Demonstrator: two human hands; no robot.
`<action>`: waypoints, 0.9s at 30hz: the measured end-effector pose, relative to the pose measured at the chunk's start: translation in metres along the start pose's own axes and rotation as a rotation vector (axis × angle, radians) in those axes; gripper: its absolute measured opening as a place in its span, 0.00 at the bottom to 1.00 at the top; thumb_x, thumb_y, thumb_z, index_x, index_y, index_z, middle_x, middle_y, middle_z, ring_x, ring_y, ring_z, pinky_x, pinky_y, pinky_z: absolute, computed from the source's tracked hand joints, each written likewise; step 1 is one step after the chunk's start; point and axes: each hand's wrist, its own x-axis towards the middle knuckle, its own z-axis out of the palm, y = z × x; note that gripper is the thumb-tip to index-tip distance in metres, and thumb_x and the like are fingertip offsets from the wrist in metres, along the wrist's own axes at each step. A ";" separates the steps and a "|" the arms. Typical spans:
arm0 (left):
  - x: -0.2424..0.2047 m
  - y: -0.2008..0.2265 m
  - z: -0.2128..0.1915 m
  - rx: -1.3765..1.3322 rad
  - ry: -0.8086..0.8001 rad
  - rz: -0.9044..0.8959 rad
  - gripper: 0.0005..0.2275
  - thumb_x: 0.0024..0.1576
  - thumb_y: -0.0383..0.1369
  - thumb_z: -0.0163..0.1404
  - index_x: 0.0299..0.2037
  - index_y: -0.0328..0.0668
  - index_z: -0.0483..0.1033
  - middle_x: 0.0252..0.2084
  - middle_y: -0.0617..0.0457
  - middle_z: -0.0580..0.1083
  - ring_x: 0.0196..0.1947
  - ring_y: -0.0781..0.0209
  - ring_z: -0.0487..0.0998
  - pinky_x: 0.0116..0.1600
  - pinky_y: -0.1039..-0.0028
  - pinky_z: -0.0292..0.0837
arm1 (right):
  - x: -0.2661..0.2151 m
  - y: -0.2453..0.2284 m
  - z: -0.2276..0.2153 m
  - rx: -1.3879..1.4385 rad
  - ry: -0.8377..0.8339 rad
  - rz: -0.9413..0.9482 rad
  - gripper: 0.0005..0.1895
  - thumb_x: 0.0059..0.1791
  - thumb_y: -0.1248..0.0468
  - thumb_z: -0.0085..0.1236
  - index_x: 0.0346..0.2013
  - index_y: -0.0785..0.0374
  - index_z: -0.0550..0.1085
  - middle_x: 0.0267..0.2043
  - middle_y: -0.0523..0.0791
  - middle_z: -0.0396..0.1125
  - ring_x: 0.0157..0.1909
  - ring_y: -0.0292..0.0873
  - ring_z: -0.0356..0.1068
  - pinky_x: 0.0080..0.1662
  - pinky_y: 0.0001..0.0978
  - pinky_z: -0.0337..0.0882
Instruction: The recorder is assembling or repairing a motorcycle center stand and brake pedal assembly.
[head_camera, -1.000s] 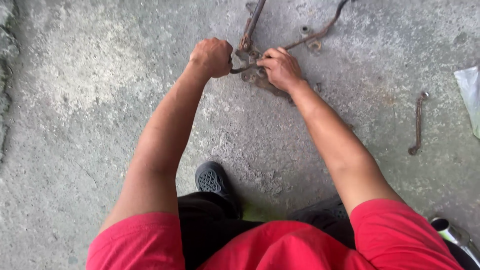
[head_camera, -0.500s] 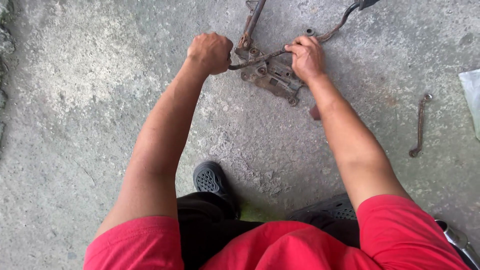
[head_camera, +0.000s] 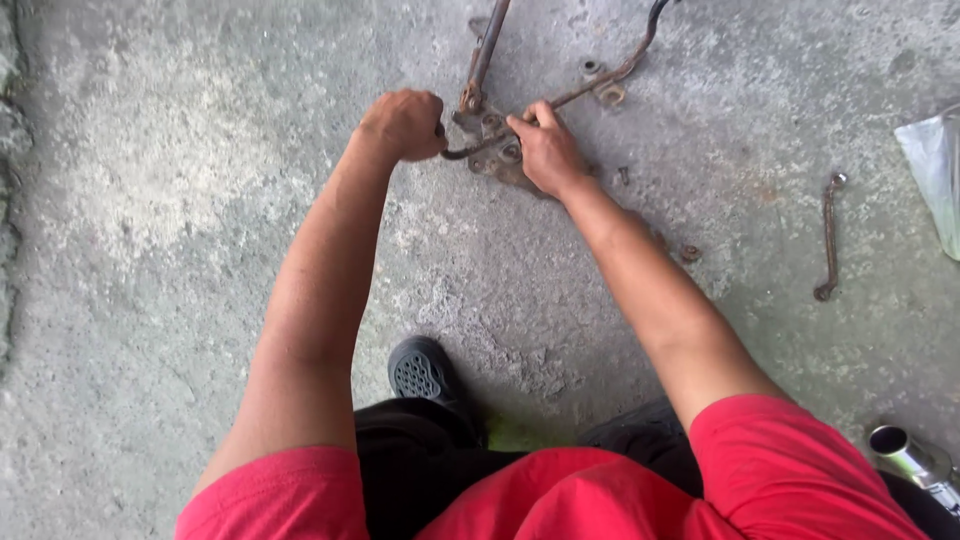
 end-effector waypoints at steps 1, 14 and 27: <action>-0.002 -0.001 0.000 -0.011 0.021 0.005 0.11 0.56 0.38 0.59 0.43 0.41 0.81 0.39 0.44 0.80 0.42 0.49 0.81 0.49 0.59 0.77 | 0.002 0.015 0.008 0.003 0.124 -0.137 0.16 0.57 0.68 0.46 0.55 0.58 0.77 0.55 0.53 0.62 0.38 0.45 0.68 0.29 0.32 0.73; -0.019 0.023 0.013 0.120 0.035 -0.056 0.05 0.54 0.30 0.54 0.37 0.39 0.80 0.35 0.47 0.77 0.35 0.55 0.80 0.39 0.65 0.78 | -0.001 -0.012 -0.054 -0.153 -0.095 0.381 0.23 0.64 0.47 0.34 0.71 0.49 0.64 0.48 0.52 0.68 0.32 0.41 0.60 0.27 0.29 0.58; -0.066 0.060 0.070 0.031 0.194 0.016 0.10 0.63 0.29 0.45 0.49 0.28 0.69 0.40 0.38 0.75 0.34 0.45 0.82 0.35 0.57 0.79 | 0.021 0.048 0.019 -0.596 -0.051 0.203 0.27 0.55 0.69 0.40 0.71 0.62 0.59 0.60 0.59 0.61 0.49 0.53 0.69 0.57 0.59 0.66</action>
